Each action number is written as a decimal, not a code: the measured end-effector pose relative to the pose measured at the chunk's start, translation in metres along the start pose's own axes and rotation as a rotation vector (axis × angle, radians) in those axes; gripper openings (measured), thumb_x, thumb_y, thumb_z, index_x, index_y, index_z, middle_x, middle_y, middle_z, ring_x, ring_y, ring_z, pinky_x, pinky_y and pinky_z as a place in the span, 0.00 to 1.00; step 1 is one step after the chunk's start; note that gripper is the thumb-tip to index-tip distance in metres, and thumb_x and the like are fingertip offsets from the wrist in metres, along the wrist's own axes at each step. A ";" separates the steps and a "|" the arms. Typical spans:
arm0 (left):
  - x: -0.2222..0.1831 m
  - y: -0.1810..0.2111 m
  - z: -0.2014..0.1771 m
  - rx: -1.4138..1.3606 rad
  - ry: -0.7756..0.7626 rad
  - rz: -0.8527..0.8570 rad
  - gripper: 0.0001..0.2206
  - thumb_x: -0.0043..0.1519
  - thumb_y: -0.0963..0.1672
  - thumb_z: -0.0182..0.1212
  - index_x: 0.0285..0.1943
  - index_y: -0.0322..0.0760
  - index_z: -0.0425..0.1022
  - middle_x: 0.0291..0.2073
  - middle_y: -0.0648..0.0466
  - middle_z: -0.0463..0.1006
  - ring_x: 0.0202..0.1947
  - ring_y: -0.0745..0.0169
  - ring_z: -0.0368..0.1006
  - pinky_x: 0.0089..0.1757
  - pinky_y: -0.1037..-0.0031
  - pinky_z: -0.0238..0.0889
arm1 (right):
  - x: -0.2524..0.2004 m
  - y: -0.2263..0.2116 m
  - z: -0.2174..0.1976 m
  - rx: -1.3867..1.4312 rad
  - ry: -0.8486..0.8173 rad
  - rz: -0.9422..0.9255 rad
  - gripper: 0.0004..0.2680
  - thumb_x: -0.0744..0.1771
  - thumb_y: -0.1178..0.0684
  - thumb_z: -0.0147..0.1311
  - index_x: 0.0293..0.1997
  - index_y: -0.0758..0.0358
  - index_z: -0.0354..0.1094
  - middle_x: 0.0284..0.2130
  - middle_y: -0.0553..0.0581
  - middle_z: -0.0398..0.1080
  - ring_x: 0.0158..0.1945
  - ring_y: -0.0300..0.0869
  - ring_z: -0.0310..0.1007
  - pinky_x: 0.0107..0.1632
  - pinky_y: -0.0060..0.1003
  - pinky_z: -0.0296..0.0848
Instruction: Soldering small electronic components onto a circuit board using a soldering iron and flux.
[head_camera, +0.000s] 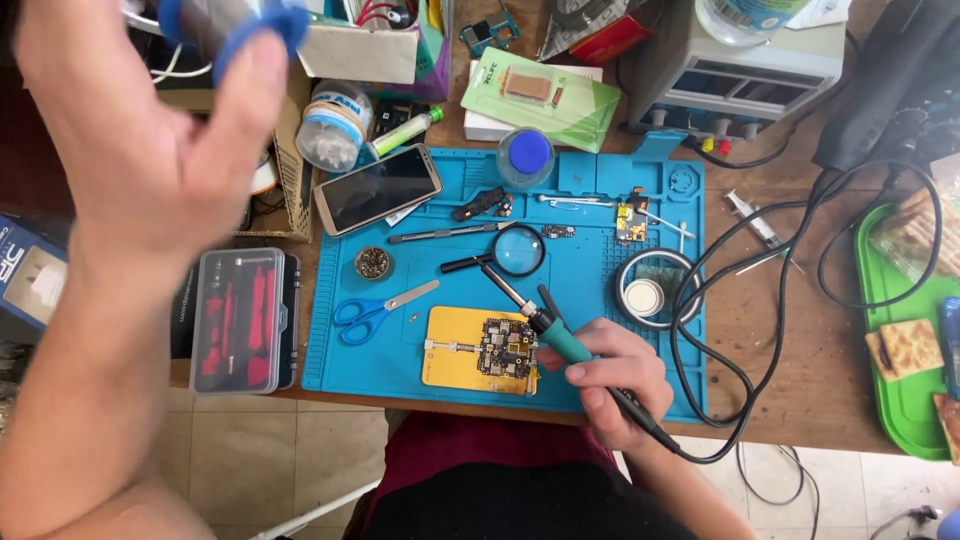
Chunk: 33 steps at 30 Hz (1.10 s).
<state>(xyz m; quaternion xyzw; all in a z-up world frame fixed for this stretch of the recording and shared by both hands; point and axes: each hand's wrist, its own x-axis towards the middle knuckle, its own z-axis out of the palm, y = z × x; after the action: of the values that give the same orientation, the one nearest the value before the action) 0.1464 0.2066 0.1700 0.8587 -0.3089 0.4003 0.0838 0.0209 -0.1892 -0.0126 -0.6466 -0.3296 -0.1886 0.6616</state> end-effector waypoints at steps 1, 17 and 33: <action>-0.004 0.025 -0.010 -0.131 -0.061 -0.090 0.15 0.90 0.41 0.65 0.74 0.14 0.76 0.60 0.29 0.71 0.60 0.28 0.69 0.61 0.43 0.61 | 0.004 -0.002 0.000 0.029 -0.018 0.015 0.07 0.79 0.46 0.50 0.55 0.52 0.72 0.45 0.63 0.85 0.43 0.49 0.90 0.45 0.39 0.85; -0.074 0.186 0.029 -2.096 -0.861 0.100 0.22 0.80 0.60 0.48 0.65 0.51 0.78 0.54 0.55 0.75 0.56 0.52 0.79 0.63 0.62 0.74 | -0.003 0.011 0.014 -0.070 -0.004 0.137 0.10 0.80 0.40 0.49 0.54 0.54 0.67 0.42 0.63 0.81 0.41 0.50 0.87 0.54 0.45 0.75; -0.073 0.237 0.040 -2.415 -0.733 -0.535 0.11 0.82 0.55 0.64 0.65 0.55 0.81 0.52 0.63 0.83 0.52 0.70 0.79 0.57 0.75 0.75 | 0.002 0.007 0.007 -0.152 0.087 0.161 0.12 0.81 0.37 0.45 0.54 0.52 0.66 0.39 0.65 0.79 0.41 0.49 0.82 0.51 0.45 0.76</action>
<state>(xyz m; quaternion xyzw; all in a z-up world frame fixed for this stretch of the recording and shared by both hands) -0.0052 0.0366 0.0650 0.3334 -0.2973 -0.4181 0.7910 0.0261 -0.1815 -0.0169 -0.7104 -0.2323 -0.1870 0.6375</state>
